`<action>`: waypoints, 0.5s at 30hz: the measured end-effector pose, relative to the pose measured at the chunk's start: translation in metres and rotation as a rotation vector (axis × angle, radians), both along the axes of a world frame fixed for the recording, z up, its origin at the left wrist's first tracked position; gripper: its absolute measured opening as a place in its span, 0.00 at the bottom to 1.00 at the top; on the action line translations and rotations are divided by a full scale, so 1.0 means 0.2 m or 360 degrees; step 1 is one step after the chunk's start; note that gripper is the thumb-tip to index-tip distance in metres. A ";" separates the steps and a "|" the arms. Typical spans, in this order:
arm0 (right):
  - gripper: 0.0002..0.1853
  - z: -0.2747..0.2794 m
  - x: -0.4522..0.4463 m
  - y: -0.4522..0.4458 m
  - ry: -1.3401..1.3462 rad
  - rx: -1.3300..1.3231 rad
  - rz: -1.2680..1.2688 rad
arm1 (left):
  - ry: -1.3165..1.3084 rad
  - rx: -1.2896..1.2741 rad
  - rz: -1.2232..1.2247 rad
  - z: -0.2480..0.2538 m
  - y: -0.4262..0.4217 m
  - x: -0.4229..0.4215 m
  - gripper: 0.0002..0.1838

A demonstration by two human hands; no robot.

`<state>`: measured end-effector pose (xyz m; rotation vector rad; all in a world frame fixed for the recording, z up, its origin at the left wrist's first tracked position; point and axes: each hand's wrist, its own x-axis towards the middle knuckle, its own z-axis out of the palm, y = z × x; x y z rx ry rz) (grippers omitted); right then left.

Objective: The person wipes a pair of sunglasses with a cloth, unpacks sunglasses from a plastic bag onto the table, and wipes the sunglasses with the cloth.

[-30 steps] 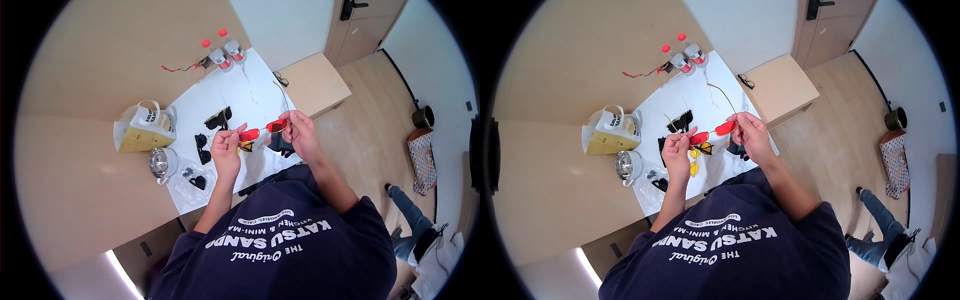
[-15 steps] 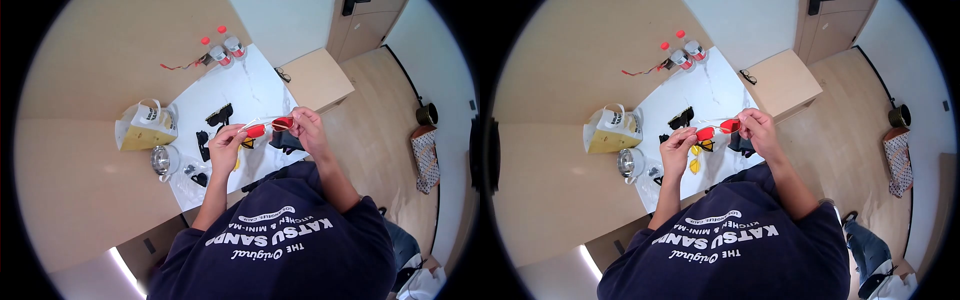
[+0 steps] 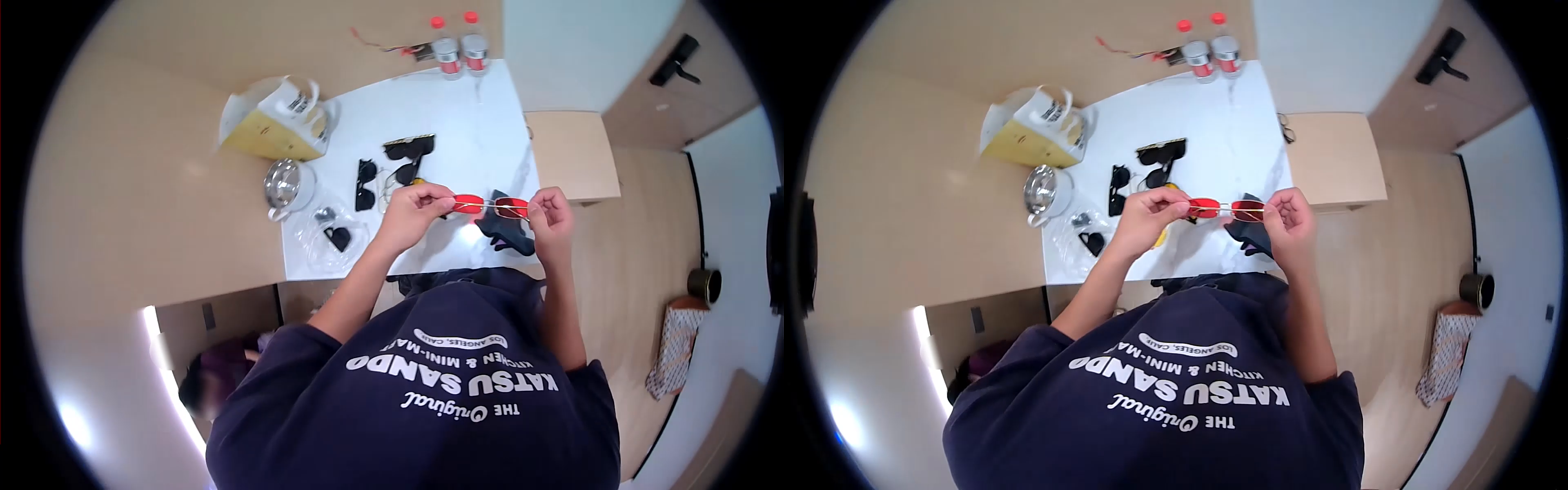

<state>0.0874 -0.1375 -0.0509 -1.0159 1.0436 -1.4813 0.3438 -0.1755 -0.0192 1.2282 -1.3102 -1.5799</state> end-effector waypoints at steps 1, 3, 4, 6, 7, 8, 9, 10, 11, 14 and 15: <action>0.04 0.01 0.03 0.00 0.0106 0.0044 -0.0025 | -0.0096 -0.0024 0.0038 -0.05 0.02 0.04 0.06; 0.06 0.00 0.08 0.00 0.0062 0.0141 0.0143 | -0.0185 0.0114 0.0215 -0.15 0.08 0.12 0.07; 0.08 0.00 0.10 0.01 0.0047 0.0191 0.0218 | -0.0222 0.0185 0.0294 -0.20 0.11 0.16 0.07; 0.13 -0.02 0.12 0.01 0.0132 0.0244 0.0395 | -0.0116 0.0446 0.0506 -0.36 0.18 0.30 0.08; 0.14 -0.01 0.13 0.01 0.0183 0.0263 0.0473 | -0.0026 0.0519 0.0635 -0.47 0.24 0.38 0.08; 0.14 -0.01 0.14 0.01 0.0234 0.0285 0.0551 | 0.0064 0.0593 0.0764 -0.58 0.30 0.47 0.08; 0.15 -0.01 0.14 0.01 0.0281 0.0302 0.0604 | 0.0077 0.0615 0.0896 -0.69 0.38 0.56 0.09; 0.15 -0.02 0.14 0.01 0.0353 0.0304 0.0628 | 0.0091 0.0637 0.1029 -0.78 0.46 0.65 0.09; 0.15 -0.02 0.14 0.00 0.0427 0.0306 0.0654 | 0.0156 0.0631 0.1206 -0.86 0.54 0.73 0.07; 0.15 -0.03 0.14 -0.02 0.0536 0.0302 0.0740 | 0.0111 0.0585 0.1625 -1.05 0.71 0.93 0.03; 0.15 -0.04 0.14 -0.01 0.0555 0.0312 0.0780 | 0.0052 0.0579 0.1754 -1.03 0.75 0.95 0.02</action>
